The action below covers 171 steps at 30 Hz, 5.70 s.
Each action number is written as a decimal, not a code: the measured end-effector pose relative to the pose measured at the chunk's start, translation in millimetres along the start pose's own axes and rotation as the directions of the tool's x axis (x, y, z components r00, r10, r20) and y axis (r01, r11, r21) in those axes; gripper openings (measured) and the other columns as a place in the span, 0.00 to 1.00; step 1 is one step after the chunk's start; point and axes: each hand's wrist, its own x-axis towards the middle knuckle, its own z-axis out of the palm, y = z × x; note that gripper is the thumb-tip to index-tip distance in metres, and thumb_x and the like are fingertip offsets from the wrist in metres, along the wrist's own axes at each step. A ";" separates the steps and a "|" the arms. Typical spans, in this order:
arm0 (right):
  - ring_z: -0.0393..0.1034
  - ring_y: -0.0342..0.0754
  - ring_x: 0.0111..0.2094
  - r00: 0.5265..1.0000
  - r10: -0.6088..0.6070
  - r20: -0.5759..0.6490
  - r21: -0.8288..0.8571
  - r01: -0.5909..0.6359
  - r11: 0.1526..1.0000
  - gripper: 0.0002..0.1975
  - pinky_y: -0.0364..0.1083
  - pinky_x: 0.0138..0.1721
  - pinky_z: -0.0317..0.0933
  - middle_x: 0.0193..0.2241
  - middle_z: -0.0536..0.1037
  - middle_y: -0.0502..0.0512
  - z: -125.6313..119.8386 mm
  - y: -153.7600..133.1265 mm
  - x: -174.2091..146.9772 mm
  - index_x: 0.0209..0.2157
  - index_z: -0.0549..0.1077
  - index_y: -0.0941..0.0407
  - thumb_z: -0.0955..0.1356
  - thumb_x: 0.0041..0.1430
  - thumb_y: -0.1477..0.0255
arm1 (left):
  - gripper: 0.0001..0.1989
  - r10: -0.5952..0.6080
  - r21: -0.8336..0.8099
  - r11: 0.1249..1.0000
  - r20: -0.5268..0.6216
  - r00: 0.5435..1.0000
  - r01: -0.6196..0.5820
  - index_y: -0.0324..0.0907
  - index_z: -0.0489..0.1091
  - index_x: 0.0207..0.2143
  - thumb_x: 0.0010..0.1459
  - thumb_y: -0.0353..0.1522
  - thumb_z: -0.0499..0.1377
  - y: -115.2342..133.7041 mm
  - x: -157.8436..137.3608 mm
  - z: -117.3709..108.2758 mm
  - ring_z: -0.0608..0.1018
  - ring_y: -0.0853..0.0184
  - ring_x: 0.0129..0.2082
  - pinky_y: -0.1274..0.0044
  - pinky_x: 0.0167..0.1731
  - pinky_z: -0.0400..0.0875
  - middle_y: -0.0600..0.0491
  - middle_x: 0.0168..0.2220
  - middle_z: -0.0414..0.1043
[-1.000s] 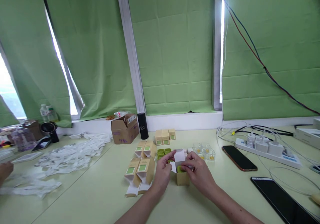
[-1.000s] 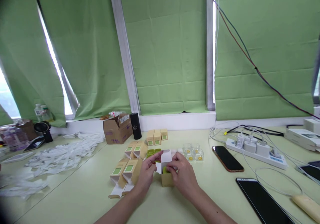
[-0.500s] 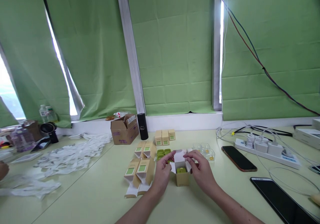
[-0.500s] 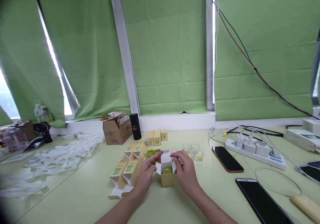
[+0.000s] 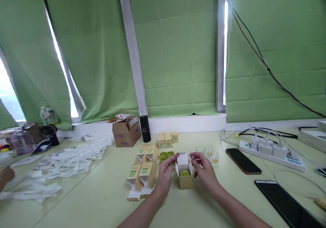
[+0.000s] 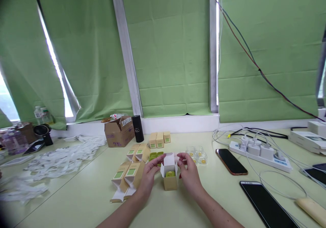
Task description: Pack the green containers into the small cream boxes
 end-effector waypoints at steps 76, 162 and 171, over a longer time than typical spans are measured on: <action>0.67 0.48 0.33 0.899 -0.373 0.229 -0.267 0.426 0.864 0.05 0.44 0.29 0.60 0.32 0.70 0.52 -7.5 -18.4 -13.9 0.39 0.72 0.53 0.64 0.62 0.72 | 0.05 0.205 0.368 0.902 0.098 0.974 -0.227 0.42 0.74 0.35 0.54 0.28 0.61 1.0 -4.5 6.3 0.77 0.59 0.43 0.70 0.47 0.68 0.50 0.38 0.77; 0.68 0.48 0.24 0.786 -0.338 0.518 -0.592 0.615 0.521 0.21 0.43 0.29 0.48 0.23 0.72 0.45 -32.0 -10.9 0.5 0.53 0.64 0.53 0.63 0.58 0.77 | 0.14 0.269 0.810 0.542 0.085 0.959 -0.224 0.43 0.76 0.28 0.64 0.32 0.53 -2.2 -4.3 -6.9 0.76 0.61 0.28 0.73 0.32 0.63 0.52 0.26 0.78; 0.75 0.52 0.32 0.923 -0.062 0.380 -0.859 0.377 0.346 0.16 0.45 0.28 0.41 0.31 0.81 0.54 -28.5 -8.3 4.9 0.42 0.70 0.53 0.65 0.52 0.82 | 0.11 0.353 0.809 0.525 0.076 0.933 -0.265 0.45 0.70 0.29 0.64 0.33 0.53 4.3 -5.5 -4.9 0.74 0.62 0.28 0.71 0.33 0.64 0.53 0.26 0.75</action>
